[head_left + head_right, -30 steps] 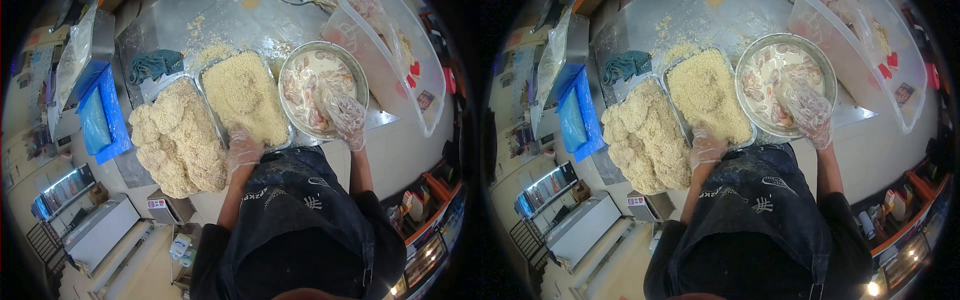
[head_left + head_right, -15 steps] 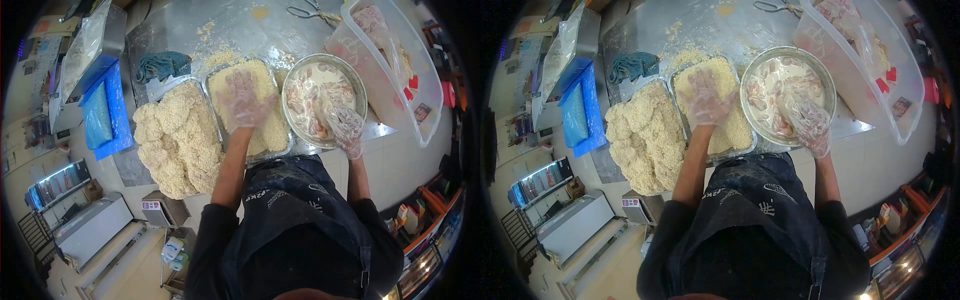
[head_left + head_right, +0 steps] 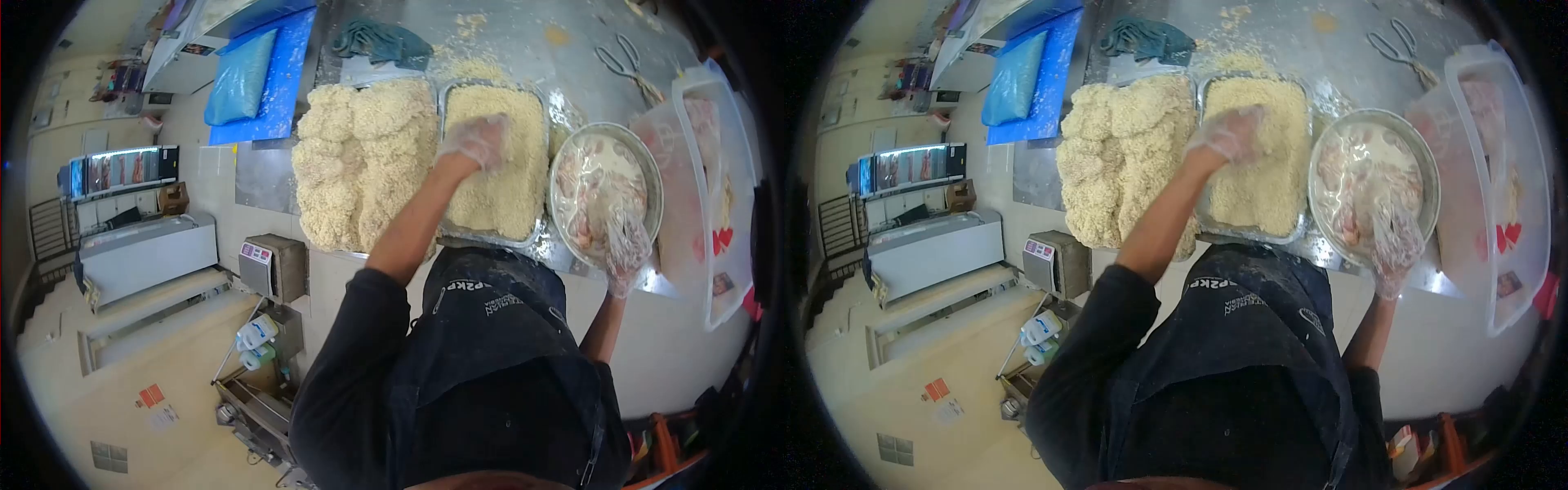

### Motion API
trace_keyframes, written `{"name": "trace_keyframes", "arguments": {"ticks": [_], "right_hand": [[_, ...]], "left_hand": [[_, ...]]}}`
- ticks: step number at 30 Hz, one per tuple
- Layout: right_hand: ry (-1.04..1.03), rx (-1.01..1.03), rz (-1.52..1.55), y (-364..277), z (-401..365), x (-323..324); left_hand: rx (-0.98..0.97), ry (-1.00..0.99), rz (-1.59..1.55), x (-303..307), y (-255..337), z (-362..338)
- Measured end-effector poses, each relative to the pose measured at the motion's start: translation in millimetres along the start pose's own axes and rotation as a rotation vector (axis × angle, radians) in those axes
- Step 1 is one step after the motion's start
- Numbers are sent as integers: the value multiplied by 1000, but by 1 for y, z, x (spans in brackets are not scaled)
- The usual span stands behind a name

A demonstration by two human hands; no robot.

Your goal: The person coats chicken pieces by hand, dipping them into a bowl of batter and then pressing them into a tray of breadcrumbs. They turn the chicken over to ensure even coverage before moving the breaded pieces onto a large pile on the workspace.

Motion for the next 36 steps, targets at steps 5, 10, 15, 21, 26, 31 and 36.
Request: {"name": "trace_keyframes", "arguments": {"ticks": [5,10,15,21,26,31,36], "right_hand": [[-25,-1,33,9,0,0],[-66,-3,61,16,7,-6],[-138,-11,90,25,22,-20],[-425,-119,290,81,37,-79],[-670,-179,755,97,69,-127],[-386,13,-186,-6,112,0],[-463,-122,-177,43,112,-11]], "left_hand": [[-37,216,-254,18,-4,-83],[-204,623,-688,17,-92,-176],[243,739,-925,10,-200,-254],[611,778,-285,0,-289,-281],[579,1017,94,21,-229,-301],[448,779,196,-22,-217,-265],[714,705,539,-39,-246,-253]]}}
Point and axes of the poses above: each hand's wrist, its own z-axis towards the middle knuckle, its own x-axis out of the back of the hand, y = z × x, the point moved 9 cm from there along z, towards the middle knuckle, and after that the axes turned 4 degrees about -y, right-handed, at the moved point
